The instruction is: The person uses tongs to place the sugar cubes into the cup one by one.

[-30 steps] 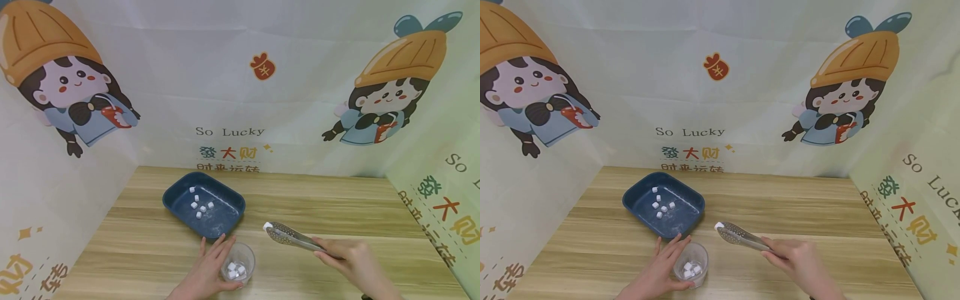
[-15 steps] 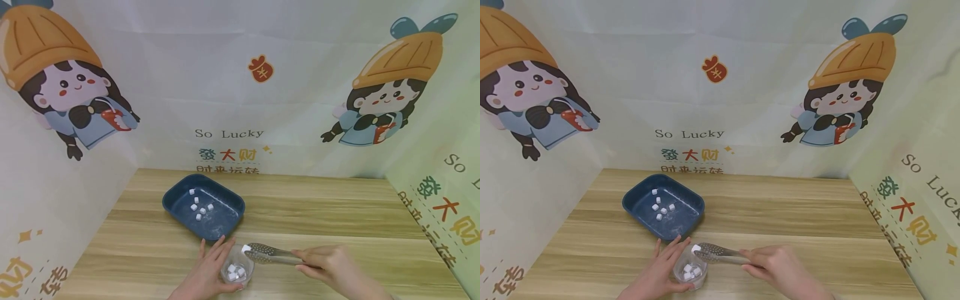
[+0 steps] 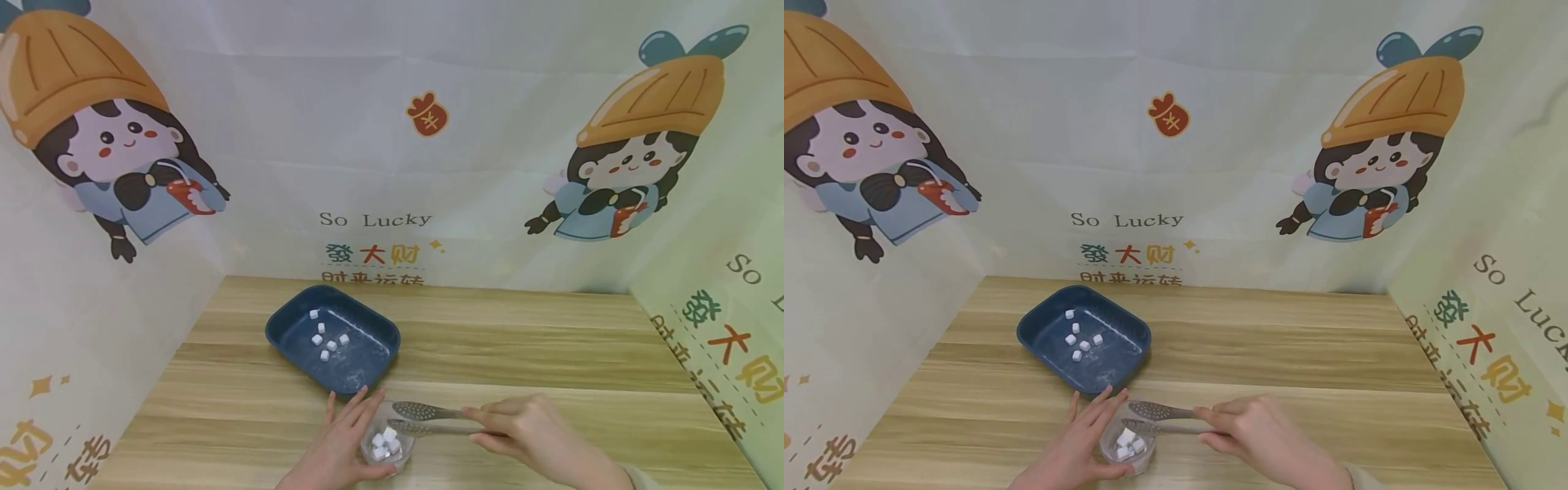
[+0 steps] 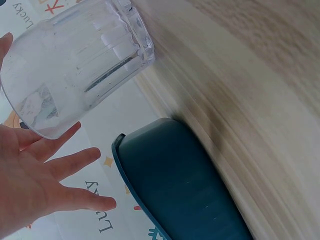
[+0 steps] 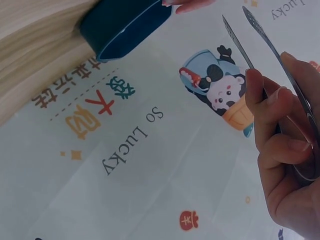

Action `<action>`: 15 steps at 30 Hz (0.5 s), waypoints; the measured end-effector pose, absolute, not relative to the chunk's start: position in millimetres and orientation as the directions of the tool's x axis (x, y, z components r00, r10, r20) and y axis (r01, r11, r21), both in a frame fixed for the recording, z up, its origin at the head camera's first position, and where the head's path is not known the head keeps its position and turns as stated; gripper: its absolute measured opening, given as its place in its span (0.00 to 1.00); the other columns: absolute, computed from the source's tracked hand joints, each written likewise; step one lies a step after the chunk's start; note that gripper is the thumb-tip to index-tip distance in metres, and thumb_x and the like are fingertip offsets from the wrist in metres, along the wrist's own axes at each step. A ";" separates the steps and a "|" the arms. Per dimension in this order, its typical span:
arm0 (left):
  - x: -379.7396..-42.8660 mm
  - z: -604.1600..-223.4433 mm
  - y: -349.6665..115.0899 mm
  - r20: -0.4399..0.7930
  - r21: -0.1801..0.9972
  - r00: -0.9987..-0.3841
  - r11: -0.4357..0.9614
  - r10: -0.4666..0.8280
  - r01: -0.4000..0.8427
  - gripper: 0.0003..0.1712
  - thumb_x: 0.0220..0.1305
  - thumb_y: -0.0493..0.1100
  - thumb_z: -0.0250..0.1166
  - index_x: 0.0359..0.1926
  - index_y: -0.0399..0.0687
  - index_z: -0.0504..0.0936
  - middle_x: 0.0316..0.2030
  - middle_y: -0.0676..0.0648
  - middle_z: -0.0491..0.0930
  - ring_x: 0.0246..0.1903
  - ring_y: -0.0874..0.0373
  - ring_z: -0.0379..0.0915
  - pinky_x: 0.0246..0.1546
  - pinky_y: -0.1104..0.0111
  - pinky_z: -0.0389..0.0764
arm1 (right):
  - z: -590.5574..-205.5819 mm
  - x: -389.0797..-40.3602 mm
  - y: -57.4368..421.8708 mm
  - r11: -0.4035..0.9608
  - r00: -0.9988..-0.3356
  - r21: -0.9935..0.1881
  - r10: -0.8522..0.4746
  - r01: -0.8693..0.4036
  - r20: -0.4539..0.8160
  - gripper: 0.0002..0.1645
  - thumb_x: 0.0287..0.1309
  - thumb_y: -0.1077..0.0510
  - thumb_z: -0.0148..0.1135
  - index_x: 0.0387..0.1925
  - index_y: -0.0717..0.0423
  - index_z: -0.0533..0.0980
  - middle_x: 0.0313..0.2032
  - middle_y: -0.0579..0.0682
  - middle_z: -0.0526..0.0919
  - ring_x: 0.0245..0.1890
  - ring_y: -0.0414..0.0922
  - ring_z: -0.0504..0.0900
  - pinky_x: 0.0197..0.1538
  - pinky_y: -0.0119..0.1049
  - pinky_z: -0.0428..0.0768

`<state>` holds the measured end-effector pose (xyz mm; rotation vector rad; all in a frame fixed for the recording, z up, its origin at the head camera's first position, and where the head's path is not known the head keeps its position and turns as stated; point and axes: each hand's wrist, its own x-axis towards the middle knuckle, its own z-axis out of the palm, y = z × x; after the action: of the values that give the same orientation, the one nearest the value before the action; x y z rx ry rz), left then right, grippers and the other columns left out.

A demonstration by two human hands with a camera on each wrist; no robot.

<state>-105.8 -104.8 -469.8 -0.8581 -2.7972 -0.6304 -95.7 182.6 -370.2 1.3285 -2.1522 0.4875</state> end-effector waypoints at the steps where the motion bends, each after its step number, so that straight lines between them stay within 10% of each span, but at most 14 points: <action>1: -105.7 -469.7 -104.7 0.255 0.353 -0.826 0.747 0.502 0.563 0.56 0.38 0.68 0.66 0.64 0.43 0.59 0.62 0.46 0.63 0.63 0.46 0.55 0.57 0.35 0.48 | -370.3 -96.2 182.6 0.440 -0.350 -0.016 -0.693 -0.898 0.631 0.13 0.51 0.52 0.61 0.35 0.57 0.82 0.27 0.45 0.85 0.24 0.34 0.82 0.29 0.18 0.77; 15: -105.9 -469.3 -105.1 0.234 0.357 -0.832 0.752 0.503 0.554 0.57 0.38 0.69 0.65 0.64 0.43 0.58 0.63 0.46 0.62 0.64 0.46 0.54 0.58 0.36 0.46 | -370.1 -98.9 184.4 0.424 -0.324 -0.004 -0.686 -0.906 0.651 0.12 0.49 0.53 0.63 0.31 0.58 0.82 0.27 0.48 0.85 0.23 0.37 0.83 0.28 0.17 0.76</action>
<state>-105.9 -105.1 -469.3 -0.8558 -2.8240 -0.6343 -98.9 184.4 -370.1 1.3398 -2.1105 0.5004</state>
